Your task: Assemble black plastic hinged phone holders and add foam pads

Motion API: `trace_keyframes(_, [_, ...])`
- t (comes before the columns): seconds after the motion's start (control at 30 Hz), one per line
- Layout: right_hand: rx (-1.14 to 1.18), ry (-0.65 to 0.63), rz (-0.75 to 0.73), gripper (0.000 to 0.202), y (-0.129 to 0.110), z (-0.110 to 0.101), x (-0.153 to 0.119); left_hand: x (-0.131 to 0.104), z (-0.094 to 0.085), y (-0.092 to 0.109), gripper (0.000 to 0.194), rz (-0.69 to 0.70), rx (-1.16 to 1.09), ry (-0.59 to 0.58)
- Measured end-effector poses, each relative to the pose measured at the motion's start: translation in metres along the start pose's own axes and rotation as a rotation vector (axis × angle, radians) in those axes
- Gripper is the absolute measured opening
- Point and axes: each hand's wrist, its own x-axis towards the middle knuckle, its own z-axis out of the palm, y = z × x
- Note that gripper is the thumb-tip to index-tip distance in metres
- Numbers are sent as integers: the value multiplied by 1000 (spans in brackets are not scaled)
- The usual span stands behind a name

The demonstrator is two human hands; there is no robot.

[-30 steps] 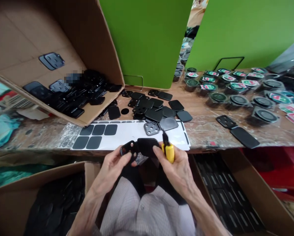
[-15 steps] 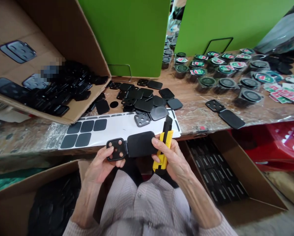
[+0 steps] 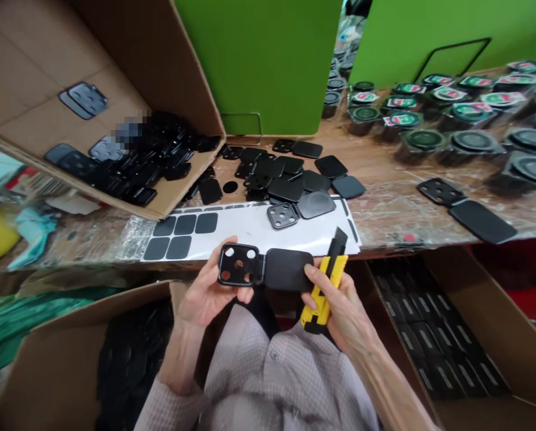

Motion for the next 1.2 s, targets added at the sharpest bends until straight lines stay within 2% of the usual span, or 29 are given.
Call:
trace_keyframes(0.1, [27, -15, 18, 39, 3, 2, -5, 4, 5, -1, 26, -15, -53, 15])
trace_keyframes(0.2, [64, 26, 18, 40, 8, 8, -10, 7, 16, -5, 30, 21, -93, 60])
trace_keyframes(0.3, [18, -19, 41, 42, 15, 12, -12, 10, 32, -11, 41, 166, -2, 235])
trace_keyframes(0.37, [-167, -73, 2, 39, 16, 11, -11, 12, 42, -12, 32, 253, 62, 336])
trace_keyframes(0.43, [-500, -97, -189, 35, 10, 10, -9, 14, 47, -8, 23, 299, 104, 376])
trace_keyframes(0.5, [-866, -133, -500, 32, -3, 13, -9, 14, 48, 0, 23, 319, 220, 408])
trace_keyframes(0.57, [-1135, -245, -840, 29, -19, 22, -11, 12, 47, 9, 23, 320, 426, 453])
trace_keyframes(0.67, [-1371, -438, -1252, 39, -40, 43, -19, 6, 47, 18, 24, 327, 709, 473])
trace_keyframes(0.77, [-1499, -516, -1447, 45, -51, 62, -26, 2, 50, 22, 28, 351, 907, 485])
trace_keyframes(0.87, [-1537, -500, -1502, 44, -54, 68, -29, -1, 50, 22, 30, 357, 1045, 510])
trace_keyframes(1.03, [-1586, -493, -1507, 36, -55, 64, -29, -1, 44, 19, 30, 451, 1196, 506])
trace_keyframes(1.13, [-1680, -506, -1343, 39, -60, 59, -18, -3, 45, 17, 29, 456, 1191, 514])
trace_keyframes(1.2, [-1763, -446, -1176, 35, -65, 54, -3, -6, 48, 18, 27, 443, 1122, 518])
